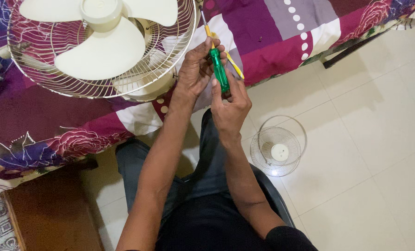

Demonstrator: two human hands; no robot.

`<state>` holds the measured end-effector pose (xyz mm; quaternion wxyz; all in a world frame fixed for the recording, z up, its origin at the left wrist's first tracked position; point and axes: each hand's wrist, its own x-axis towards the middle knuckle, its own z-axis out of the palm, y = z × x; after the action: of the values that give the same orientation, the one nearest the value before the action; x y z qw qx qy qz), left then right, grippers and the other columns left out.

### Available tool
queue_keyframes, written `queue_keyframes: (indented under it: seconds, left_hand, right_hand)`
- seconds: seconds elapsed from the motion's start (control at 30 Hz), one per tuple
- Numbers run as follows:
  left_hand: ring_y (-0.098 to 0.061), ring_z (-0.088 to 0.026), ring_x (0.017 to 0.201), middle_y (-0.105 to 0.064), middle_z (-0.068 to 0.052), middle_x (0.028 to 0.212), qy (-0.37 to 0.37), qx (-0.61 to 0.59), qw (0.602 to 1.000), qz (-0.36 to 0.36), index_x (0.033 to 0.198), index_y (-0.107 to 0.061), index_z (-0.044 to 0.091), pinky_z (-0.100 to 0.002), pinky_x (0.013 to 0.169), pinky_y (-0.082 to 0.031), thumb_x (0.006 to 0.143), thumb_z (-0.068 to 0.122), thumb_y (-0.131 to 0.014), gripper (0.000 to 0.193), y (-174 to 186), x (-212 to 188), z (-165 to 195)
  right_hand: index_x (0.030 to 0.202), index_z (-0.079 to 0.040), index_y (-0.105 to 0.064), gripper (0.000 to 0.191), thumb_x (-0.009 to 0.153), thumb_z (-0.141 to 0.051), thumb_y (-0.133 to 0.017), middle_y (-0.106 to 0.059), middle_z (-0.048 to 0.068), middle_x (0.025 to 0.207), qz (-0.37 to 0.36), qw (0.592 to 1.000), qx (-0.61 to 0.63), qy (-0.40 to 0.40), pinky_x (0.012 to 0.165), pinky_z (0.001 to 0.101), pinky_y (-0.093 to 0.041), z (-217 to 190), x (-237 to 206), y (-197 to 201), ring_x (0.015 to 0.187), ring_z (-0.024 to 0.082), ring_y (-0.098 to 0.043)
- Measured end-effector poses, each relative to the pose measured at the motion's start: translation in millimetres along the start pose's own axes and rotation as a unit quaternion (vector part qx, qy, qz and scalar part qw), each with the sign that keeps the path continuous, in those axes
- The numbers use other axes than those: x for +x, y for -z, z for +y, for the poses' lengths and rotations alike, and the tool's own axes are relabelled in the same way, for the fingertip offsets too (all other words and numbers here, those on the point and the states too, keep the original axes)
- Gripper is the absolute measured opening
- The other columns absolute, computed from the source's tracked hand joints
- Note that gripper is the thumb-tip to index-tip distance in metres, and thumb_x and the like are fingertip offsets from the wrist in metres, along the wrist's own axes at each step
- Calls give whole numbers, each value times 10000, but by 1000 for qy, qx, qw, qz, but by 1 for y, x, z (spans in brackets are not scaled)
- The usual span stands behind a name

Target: The person uses a screwdriver to tighten screws on the neck and base of a white electric fan placed on a bed. They rotate the fan head to access different fasteners and continue adjusting the assembly throughout the clip.

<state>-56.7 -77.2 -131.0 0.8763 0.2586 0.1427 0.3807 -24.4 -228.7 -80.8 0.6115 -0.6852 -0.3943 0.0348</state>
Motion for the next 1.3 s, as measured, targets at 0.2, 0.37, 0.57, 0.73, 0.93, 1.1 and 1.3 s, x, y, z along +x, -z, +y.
queue_keyframes:
  seconds: [0.2, 0.37, 0.57, 0.73, 0.93, 1.1, 1.3]
  left_hand:
    - [-748, -219, 893, -726, -159, 1015, -5, -10, 1000, -13, 1158, -663, -69, -328, 831, -659, 964, 273, -748, 402, -3, -1, -2]
    - [-741, -218, 929, -714, -158, 1044, -5, -20, 1000, -20, 1169, -653, -65, -326, 845, -659, 975, 280, -743, 406, -9, -4, 0]
    - [-739, -193, 850, -714, -122, 975, 17, 32, 999, 27, 1095, -681, -15, -313, 784, -673, 900, 406, -769, 472, -16, -10, 6]
    - [-716, -171, 826, -702, -85, 930, -1, 45, 999, -4, 1061, -680, 17, -289, 759, -632, 924, 345, -811, 379, -16, -11, 6]
    - [-729, -175, 801, -724, -109, 937, 5, 29, 1000, -9, 1061, -690, 3, -282, 766, -640, 946, 279, -776, 311, -11, -6, 5]
    - [-745, -193, 819, -734, -152, 975, -8, 18, 999, -25, 1081, -687, -21, -304, 782, -649, 971, 267, -747, 314, -7, -4, 2]
    - [-744, -204, 881, -728, -145, 1002, 4, -7, 1000, -18, 1096, -670, -25, -315, 828, -659, 977, 262, -750, 320, -7, -4, 2]
  right_hand:
    - [1311, -24, -690, 342, 985, -104, -758, -675, 74, 1006, 1, 1000, 13, 13, 681, 256, -590, 2, 0, 2, 796, 114, -692]
    - [1332, -31, -682, 366, 979, -90, -760, -676, 78, 1030, 5, 1000, 12, 25, 692, 263, -600, 3, 0, 3, 820, 118, -700]
    - [1347, -45, -681, 365, 991, -82, -751, -673, 77, 1039, 7, 1000, 13, 24, 697, 263, -610, 3, -1, 2, 834, 121, -700]
    - [1351, -47, -673, 375, 987, -79, -761, -667, 79, 1074, 8, 999, -4, 43, 720, 267, -604, 3, -2, 1, 876, 132, -697]
    - [1343, -60, -683, 381, 973, -72, -771, -644, 66, 1033, 7, 999, -4, 34, 730, 262, -610, 6, -3, 1, 852, 124, -690]
    - [1360, -64, -678, 383, 984, -77, -748, -647, 70, 1042, 2, 1000, 1, 28, 735, 264, -603, 7, -2, 0, 854, 126, -684]
    - [1332, 11, -637, 374, 1033, -194, -730, -695, 86, 1086, 12, 999, 17, 33, 749, 273, -574, 6, -1, -1, 907, 116, -690]
